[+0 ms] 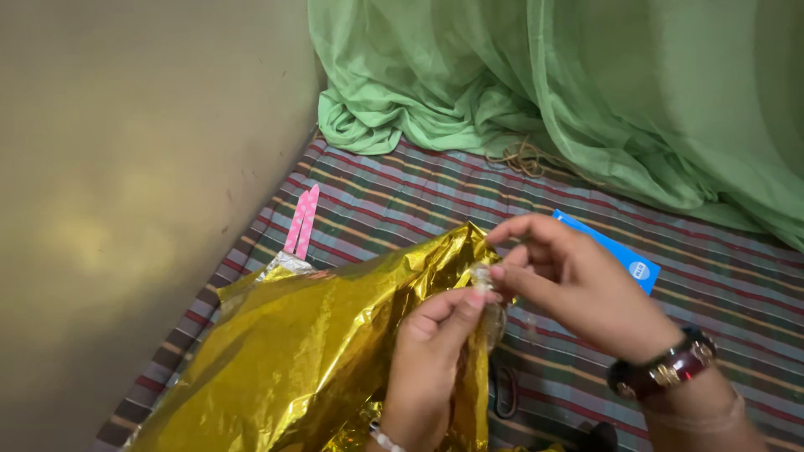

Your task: The person cuts a sheet of gold foil with scissors, then folds and tears the foil by hand. The person continues to fold and tear the foil into smaller pieces.

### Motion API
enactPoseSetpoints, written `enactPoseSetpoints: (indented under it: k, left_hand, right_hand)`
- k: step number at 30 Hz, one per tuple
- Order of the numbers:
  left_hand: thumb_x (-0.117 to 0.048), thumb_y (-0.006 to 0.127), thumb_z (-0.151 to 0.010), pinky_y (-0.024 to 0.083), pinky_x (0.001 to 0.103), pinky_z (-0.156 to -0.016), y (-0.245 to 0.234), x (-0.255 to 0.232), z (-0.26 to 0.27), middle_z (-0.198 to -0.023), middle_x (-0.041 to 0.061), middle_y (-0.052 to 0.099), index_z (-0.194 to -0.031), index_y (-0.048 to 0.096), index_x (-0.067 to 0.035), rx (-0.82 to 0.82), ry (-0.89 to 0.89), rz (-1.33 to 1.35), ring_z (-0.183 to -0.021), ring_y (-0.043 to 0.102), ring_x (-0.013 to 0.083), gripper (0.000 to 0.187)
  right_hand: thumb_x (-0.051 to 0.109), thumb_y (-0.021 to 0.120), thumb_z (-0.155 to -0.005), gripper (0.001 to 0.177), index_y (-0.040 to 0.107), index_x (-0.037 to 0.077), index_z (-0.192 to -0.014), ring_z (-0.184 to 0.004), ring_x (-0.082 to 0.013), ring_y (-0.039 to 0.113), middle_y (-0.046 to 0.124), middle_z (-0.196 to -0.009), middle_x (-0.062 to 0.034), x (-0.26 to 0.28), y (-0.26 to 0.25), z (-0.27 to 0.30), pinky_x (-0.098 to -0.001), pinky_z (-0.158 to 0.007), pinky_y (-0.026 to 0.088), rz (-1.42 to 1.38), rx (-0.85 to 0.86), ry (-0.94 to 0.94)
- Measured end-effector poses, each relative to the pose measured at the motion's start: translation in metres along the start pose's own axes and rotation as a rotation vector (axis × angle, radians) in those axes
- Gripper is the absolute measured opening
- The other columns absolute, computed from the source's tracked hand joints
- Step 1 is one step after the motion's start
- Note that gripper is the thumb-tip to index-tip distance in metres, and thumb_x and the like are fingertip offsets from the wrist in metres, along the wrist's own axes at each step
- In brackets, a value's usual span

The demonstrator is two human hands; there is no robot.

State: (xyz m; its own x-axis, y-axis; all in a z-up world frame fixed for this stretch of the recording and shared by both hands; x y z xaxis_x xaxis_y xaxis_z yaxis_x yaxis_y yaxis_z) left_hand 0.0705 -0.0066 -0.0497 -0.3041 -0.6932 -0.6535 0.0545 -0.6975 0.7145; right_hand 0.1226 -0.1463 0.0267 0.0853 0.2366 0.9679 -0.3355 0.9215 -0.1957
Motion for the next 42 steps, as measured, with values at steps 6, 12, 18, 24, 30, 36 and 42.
enactPoseSetpoints:
  k: [6,12,18,24,30,36,42]
  left_hand:
    - [-0.022,0.064,-0.096,0.057,0.028,-0.085,-0.005,0.004,0.003,-0.108,0.007,0.077,-0.111,0.073,-0.001,0.01,-0.115,0.195,-0.096,0.071,0.0123,0.028]
    - [-0.031,0.063,-0.099,0.054,0.032,-0.085,0.001,0.002,0.006,-0.118,0.01,0.071,-0.127,0.065,0.001,0.034,-0.085,0.218,-0.102,0.069,0.018,0.042]
    - [-0.015,0.089,-0.079,0.048,0.038,-0.09,0.017,-0.017,0.014,-0.159,0.01,0.041,-0.162,0.026,-0.014,0.052,0.228,-0.554,-0.135,0.048,0.0323,0.104]
    - [-0.01,0.076,-0.074,0.058,0.036,-0.084,0.018,-0.024,0.017,-0.147,0.005,0.053,-0.161,0.03,-0.021,-0.098,0.121,-0.841,-0.12,0.062,0.0288,0.099]
    - [-0.019,0.051,-0.099,0.053,0.032,-0.096,0.014,-0.038,0.02,-0.12,0.013,0.074,-0.153,0.049,-0.015,-0.077,0.233,-0.953,-0.11,0.071,0.0185,0.054]
    - [-0.014,0.048,-0.106,0.046,0.031,-0.102,0.002,-0.044,0.011,-0.121,0.013,0.07,-0.136,0.064,-0.001,0.069,0.236,-0.539,-0.113,0.062,0.0191,0.037]
    - [-0.01,0.049,-0.105,0.047,0.037,-0.094,-0.019,-0.044,0.0,-0.119,0.013,0.069,-0.145,0.054,-0.01,0.118,0.009,0.042,-0.106,0.06,0.0209,0.041]
  right_hand:
    - [0.009,0.078,-0.081,0.027,0.074,0.004,-0.107,-0.097,-0.0124,0.073,0.076,-0.106,-0.0025,-0.004,0.019,0.024,-0.0268,-0.086,0.059,0.221,-0.122,-0.289]
    - [0.008,0.077,-0.082,0.018,0.081,0.002,-0.099,-0.09,-0.0122,0.075,0.082,-0.098,-0.0032,-0.028,0.02,0.027,-0.0282,-0.083,0.059,0.123,-0.305,-0.156]
    - [0.012,0.074,-0.088,0.021,0.082,0.0,-0.103,-0.084,-0.0117,0.071,0.081,-0.092,-0.0062,-0.056,0.012,0.025,-0.0286,-0.076,0.056,-0.195,-0.4,0.08]
    - [0.013,0.073,-0.088,0.021,0.081,-0.003,-0.101,-0.082,-0.0122,0.071,0.08,-0.089,-0.007,-0.057,0.009,0.021,-0.0292,-0.077,0.056,-0.222,-0.275,0.083]
    - [0.014,0.068,-0.091,0.024,0.078,-0.002,-0.106,-0.085,-0.0162,0.074,0.08,-0.092,-0.0094,-0.056,0.005,0.021,-0.0323,-0.082,0.059,-0.253,-0.242,0.076]
    - [0.017,0.064,-0.094,0.026,0.075,-0.002,-0.107,-0.09,-0.0208,0.076,0.079,-0.096,-0.0118,-0.065,0.0,0.021,-0.0364,-0.087,0.062,-0.35,-0.284,0.124]
    - [0.017,0.066,-0.093,0.025,0.075,-0.001,-0.108,-0.092,-0.0239,0.076,0.078,-0.099,-0.0145,-0.092,-0.022,0.015,-0.0391,-0.086,0.06,-0.385,-0.41,0.266]
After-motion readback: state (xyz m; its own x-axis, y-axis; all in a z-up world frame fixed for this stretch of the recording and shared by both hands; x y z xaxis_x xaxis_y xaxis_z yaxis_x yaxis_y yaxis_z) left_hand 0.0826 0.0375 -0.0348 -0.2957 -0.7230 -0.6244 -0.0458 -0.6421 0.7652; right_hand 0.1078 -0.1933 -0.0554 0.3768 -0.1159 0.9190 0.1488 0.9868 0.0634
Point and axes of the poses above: each hand's wrist, its own z-axis away from the middle knuckle, its own y-axis out of the palm, x = y × z, the point moved 6 cm from there along -z, towards the middle knuckle
